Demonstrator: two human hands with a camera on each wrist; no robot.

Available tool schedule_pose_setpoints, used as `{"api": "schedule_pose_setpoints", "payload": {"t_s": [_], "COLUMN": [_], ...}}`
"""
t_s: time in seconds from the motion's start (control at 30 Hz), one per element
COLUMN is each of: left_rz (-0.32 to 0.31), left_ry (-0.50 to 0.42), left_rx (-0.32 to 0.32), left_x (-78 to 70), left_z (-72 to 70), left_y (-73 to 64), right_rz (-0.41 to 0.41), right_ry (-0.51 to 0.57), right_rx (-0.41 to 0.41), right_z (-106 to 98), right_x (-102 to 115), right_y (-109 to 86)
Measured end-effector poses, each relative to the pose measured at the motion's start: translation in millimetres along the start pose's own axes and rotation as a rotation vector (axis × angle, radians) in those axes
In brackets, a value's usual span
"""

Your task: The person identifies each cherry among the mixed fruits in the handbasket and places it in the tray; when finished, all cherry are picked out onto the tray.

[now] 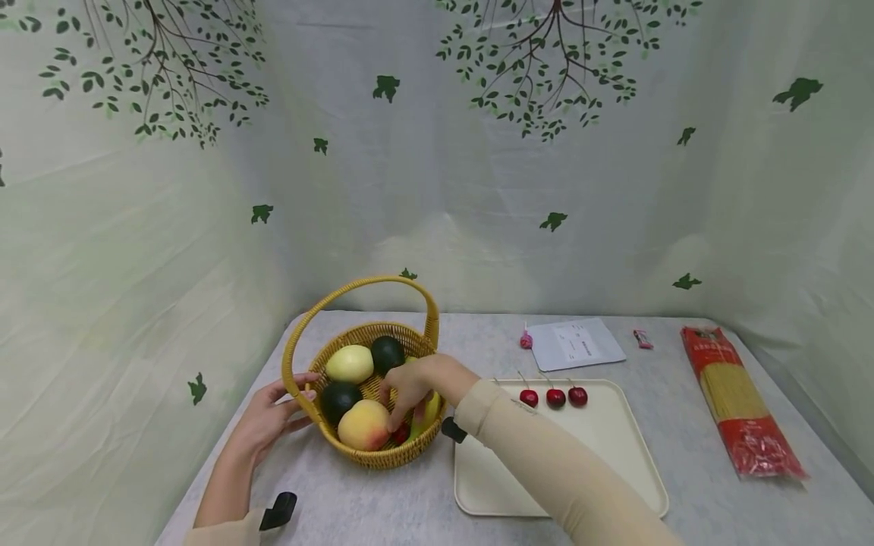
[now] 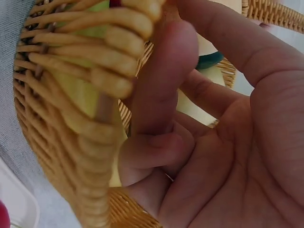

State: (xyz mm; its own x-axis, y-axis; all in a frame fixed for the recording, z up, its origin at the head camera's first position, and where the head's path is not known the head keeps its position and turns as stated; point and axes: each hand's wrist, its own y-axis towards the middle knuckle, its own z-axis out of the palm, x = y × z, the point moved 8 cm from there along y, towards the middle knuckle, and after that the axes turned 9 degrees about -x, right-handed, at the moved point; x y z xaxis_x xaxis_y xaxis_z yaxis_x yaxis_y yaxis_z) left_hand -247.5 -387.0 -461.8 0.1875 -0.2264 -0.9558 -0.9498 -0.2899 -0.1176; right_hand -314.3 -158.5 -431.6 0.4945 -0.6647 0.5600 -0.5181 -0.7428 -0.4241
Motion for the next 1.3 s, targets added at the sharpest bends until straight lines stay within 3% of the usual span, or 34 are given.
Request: {"api": "schedule_pose_setpoints", "payload": {"t_s": [0.7,1.03,1.3], "left_rz": [-0.015,-0.004,0.005], "left_ry": [0.001,0.014,0.019], "left_rx": [-0.009,-0.014,-0.022], "left_x": [1.9,1.1,0.2], "left_z": [-2.6,-0.5,-2.5], "left_y": [-1.2,-1.9,-2.9], "right_rz": [0.126,0.118,0.055], "right_ry": [-0.032,-0.088,-0.137], "right_rx": [0.177,0.174,0.158], "right_z": [17.2,17.8,14.2], "right_x": [-1.5,-0.9,5.7], "right_y": [11.4,12.9,10.0]}}
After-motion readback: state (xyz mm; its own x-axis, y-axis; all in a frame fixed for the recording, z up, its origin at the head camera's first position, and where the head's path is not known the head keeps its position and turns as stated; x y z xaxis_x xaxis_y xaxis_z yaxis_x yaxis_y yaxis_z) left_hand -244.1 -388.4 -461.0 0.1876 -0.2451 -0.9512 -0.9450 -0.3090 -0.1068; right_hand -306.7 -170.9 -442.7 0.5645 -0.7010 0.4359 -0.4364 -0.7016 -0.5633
